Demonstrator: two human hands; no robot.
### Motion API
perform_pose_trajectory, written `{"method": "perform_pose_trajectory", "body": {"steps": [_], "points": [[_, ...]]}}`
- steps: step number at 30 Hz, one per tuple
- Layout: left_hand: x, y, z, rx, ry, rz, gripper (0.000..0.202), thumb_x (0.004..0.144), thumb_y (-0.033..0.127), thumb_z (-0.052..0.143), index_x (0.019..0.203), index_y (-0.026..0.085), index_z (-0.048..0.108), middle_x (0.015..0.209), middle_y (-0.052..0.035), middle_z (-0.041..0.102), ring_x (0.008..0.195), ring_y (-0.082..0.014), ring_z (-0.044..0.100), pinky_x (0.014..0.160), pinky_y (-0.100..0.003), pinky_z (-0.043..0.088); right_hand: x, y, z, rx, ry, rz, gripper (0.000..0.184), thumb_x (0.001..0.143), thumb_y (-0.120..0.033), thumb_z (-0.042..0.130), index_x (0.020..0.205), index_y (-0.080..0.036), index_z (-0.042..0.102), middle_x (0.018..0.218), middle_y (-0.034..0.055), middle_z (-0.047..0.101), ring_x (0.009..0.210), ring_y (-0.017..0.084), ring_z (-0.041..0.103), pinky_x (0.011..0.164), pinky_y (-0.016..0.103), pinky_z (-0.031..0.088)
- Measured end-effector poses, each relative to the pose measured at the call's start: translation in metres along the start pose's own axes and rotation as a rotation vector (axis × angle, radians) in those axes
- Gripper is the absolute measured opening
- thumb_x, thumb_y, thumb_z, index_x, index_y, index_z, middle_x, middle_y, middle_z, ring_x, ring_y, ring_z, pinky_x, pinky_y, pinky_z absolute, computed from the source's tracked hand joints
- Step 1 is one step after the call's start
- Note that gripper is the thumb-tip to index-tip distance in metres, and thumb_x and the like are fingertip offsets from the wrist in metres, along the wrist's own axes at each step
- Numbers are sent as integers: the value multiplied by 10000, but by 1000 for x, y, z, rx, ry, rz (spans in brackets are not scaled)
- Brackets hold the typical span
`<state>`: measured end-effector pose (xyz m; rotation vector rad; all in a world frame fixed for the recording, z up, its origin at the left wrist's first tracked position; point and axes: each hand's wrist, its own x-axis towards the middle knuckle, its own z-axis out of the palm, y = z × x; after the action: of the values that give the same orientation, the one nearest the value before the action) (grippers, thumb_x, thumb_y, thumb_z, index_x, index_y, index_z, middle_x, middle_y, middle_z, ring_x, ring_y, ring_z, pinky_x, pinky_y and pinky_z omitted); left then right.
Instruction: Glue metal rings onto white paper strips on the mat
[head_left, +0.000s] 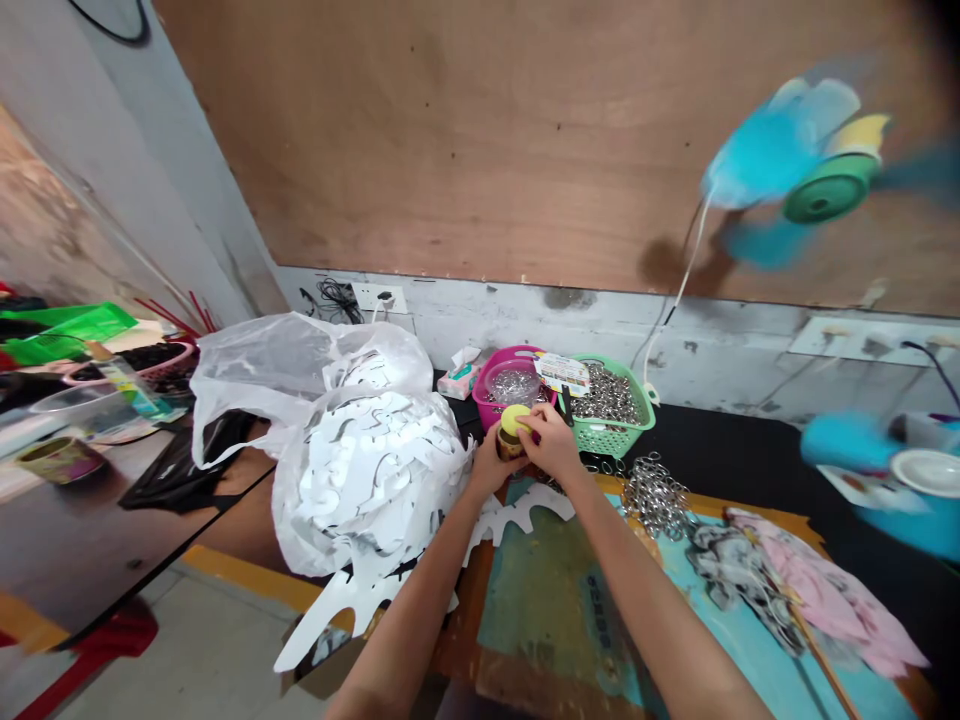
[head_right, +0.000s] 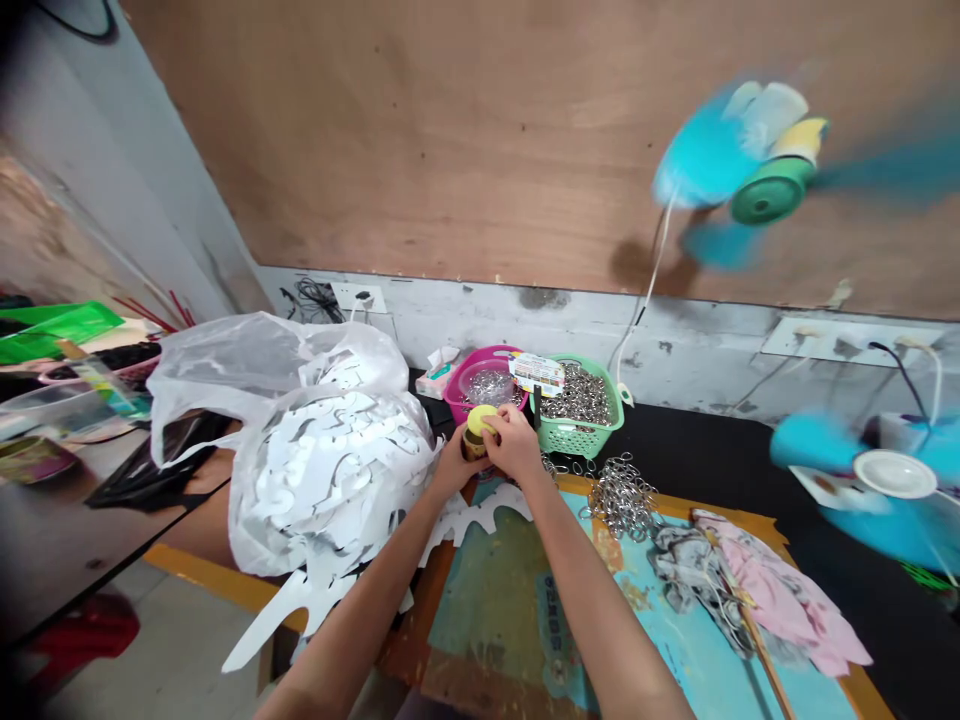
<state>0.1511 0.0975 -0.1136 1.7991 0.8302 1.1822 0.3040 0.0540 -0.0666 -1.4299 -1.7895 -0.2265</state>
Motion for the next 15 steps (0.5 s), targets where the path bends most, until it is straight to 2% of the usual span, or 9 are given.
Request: {"method": "perform_pose_trajectory", "body": {"steps": [5, 8, 11, 13, 15], "points": [[-4, 0, 3, 1, 21, 2, 1029, 605, 373, 886, 1461, 192, 344, 1428, -150, 514, 1304, -298, 514, 1106, -446, 399, -2, -11, -15, -57, -1, 27, 343, 911, -310, 576, 1234, -228, 654, 1290, 116, 539, 1049, 241, 601, 774, 302, 518], [-7, 4, -1, 105, 33, 17, 1105, 606, 394, 887, 1495, 180, 267, 1470, -172, 461, 1359, -312, 463, 1136, -460, 373, -10, -9, -49, -153, -35, 2, 325, 955, -322, 527, 1242, -202, 618, 1229, 121, 569, 1007, 226, 608, 699, 276, 490], [-15, 23, -8, 294, 137, 127, 1056, 661, 413, 857, 1498, 157, 265, 1503, -198, 406, 1410, -337, 389, 1164, -503, 330, -38, 12, -114, -282, -183, -78, 235, 995, -299, 449, 1049, -208, 659, 1031, 83, 611, 879, 192, 609, 627, 255, 444], [-24, 43, -8, 397, 253, 265, 897, 757, 397, 787, 1479, 154, 312, 1486, -192, 423, 1410, -327, 389, 1174, -506, 319, -72, 31, -170, -360, -357, -140, 217, 986, -249, 445, 1058, -225, 648, 1006, 69, 608, 871, 185, 607, 604, 249, 427], [-35, 66, 1, 440, 275, 380, 726, 847, 338, 695, 1465, 174, 350, 1449, -169, 471, 1381, -303, 433, 1163, -494, 347, -115, 46, -226, -427, -498, -120, 247, 919, -139, 470, 1060, -237, 648, 999, 66, 609, 802, 174, 604, 595, 253, 433]]}}
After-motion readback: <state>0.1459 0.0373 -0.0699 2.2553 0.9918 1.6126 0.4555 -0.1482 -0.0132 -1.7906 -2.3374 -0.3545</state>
